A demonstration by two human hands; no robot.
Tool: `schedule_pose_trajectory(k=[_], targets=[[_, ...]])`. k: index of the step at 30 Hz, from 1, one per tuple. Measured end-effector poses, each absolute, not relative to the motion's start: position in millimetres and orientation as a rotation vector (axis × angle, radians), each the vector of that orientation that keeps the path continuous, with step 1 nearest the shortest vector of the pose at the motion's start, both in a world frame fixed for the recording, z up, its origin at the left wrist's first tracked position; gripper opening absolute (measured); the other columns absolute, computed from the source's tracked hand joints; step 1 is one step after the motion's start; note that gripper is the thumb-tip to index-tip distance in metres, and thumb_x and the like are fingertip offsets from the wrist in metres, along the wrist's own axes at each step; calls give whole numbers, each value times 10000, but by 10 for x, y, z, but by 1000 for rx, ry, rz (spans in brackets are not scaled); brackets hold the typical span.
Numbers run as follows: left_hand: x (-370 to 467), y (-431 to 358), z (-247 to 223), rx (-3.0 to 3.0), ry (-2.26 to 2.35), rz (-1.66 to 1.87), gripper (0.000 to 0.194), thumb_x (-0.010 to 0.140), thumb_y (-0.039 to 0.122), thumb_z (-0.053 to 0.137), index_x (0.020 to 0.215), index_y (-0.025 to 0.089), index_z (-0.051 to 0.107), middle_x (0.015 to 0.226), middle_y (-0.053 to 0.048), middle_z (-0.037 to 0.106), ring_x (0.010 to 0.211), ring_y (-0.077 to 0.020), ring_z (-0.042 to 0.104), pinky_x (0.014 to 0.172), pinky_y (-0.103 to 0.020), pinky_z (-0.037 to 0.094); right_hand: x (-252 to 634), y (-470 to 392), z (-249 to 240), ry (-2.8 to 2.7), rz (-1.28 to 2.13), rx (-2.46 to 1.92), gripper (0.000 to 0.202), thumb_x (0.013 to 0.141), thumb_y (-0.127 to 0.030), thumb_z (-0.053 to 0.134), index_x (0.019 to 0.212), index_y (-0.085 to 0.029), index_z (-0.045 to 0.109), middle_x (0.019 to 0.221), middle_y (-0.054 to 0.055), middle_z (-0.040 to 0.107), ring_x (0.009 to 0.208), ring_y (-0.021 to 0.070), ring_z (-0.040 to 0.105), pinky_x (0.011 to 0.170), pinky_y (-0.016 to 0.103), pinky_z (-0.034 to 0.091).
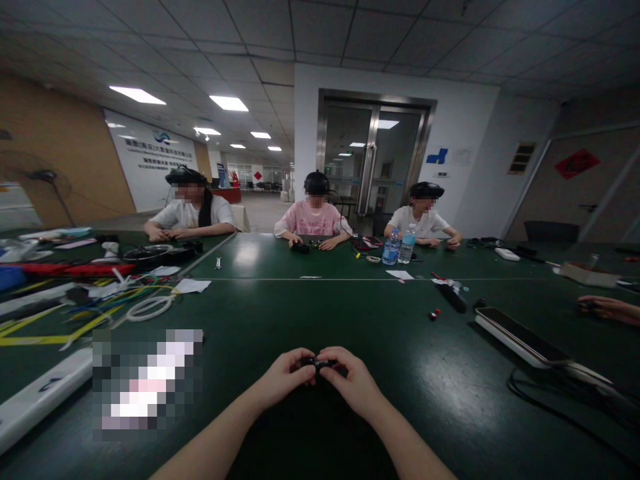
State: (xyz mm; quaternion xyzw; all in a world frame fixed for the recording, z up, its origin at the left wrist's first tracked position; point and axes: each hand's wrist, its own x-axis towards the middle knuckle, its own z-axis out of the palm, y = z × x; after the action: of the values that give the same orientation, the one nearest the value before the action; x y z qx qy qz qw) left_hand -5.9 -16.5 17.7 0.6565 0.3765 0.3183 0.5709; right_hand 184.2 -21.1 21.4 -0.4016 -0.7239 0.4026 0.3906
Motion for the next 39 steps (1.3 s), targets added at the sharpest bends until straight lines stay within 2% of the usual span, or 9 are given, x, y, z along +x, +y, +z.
schedule_pose_trajectory(k=[11,22,39], targets=[[-72,-160,171,1578,916,708,394,783,422,578,1070,157,534,854,-25,598,834,-162,558,771,-299,433,1847,-218,220,-1841,1042,-1037,171,775,-279,577,931,-257,642,1046,22,599,963,196,565,811,341,456],[-56,-152,143,1572,939,727,410,761,440,586,1045,151,530,802,-17,600,766,-149,553,713,-279,427,1829,-217,201,-1819,1036,-1026,162,762,-303,598,904,-240,647,1019,31,603,925,186,574,785,324,458],[-68,-150,172,1583,913,715,412,770,433,583,1062,145,540,866,-38,603,806,-163,558,754,-311,438,1838,-236,230,-1835,1053,-1043,165,773,-240,576,921,-269,640,1042,13,592,944,187,569,798,335,454]])
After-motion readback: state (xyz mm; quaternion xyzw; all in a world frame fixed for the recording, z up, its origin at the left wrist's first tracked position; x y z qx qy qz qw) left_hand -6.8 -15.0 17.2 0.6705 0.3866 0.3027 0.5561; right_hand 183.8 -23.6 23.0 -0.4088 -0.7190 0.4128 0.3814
